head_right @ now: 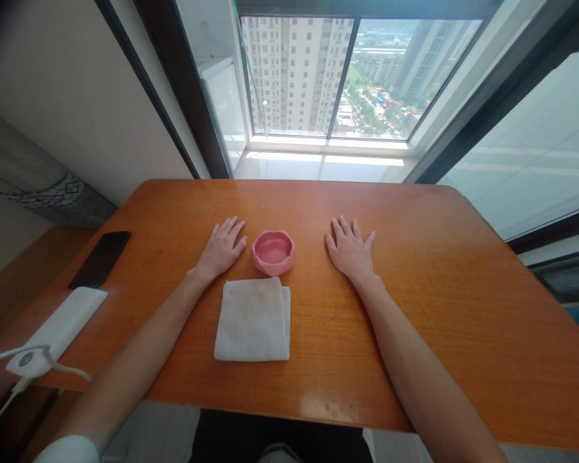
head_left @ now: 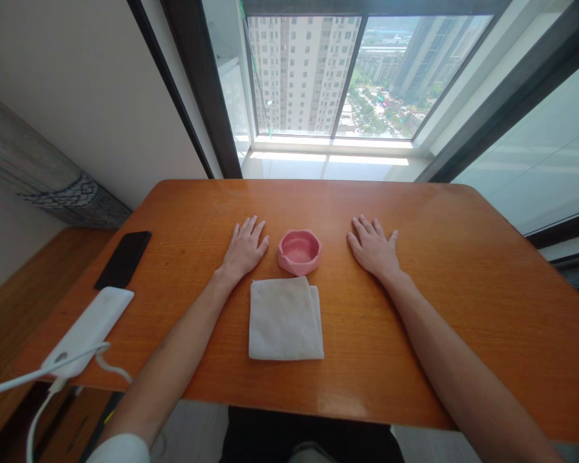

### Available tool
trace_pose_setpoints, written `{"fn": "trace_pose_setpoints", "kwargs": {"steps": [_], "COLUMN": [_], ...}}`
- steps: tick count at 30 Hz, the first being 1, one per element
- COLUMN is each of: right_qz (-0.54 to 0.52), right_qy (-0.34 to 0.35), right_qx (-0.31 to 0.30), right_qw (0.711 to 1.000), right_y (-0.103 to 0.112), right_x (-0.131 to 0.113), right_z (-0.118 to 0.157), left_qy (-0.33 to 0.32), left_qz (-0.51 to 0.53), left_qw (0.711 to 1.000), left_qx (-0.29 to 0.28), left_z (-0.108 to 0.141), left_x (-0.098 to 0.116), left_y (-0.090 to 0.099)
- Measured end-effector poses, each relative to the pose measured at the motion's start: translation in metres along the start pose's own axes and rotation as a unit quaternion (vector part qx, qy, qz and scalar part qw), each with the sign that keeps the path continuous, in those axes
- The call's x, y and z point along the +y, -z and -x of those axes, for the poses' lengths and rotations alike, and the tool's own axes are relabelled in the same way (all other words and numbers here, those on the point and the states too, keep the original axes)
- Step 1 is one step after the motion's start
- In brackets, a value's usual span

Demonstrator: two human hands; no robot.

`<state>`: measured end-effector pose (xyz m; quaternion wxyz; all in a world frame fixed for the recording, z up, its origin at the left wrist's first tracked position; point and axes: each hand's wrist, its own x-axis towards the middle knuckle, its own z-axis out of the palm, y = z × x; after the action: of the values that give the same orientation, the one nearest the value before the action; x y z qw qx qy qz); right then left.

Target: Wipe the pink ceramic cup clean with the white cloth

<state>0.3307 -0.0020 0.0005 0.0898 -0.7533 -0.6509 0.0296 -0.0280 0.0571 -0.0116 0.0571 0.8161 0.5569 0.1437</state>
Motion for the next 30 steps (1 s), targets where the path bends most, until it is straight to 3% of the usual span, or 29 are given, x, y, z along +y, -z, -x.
{"fn": "trace_pose_setpoints", "kwargs": {"steps": [19, 30], "right_qz": [-0.005, -0.017], "right_qy": [-0.008, -0.002], "right_qx": [-0.004, 0.006], "right_qw": [1.0, 1.0], "right_y": [0.0007, 0.0009], "right_x": [0.0022, 0.0021], "right_z": [-0.0025, -0.0018], "left_qy": [0.012, 0.004], "left_qz": [0.014, 0.013], "left_qw": [1.0, 1.0], "left_qx": [-0.016, 0.001], "left_z": [0.0007, 0.0], "left_x": [0.0028, -0.001], "left_y": [0.0045, -0.0017]}}
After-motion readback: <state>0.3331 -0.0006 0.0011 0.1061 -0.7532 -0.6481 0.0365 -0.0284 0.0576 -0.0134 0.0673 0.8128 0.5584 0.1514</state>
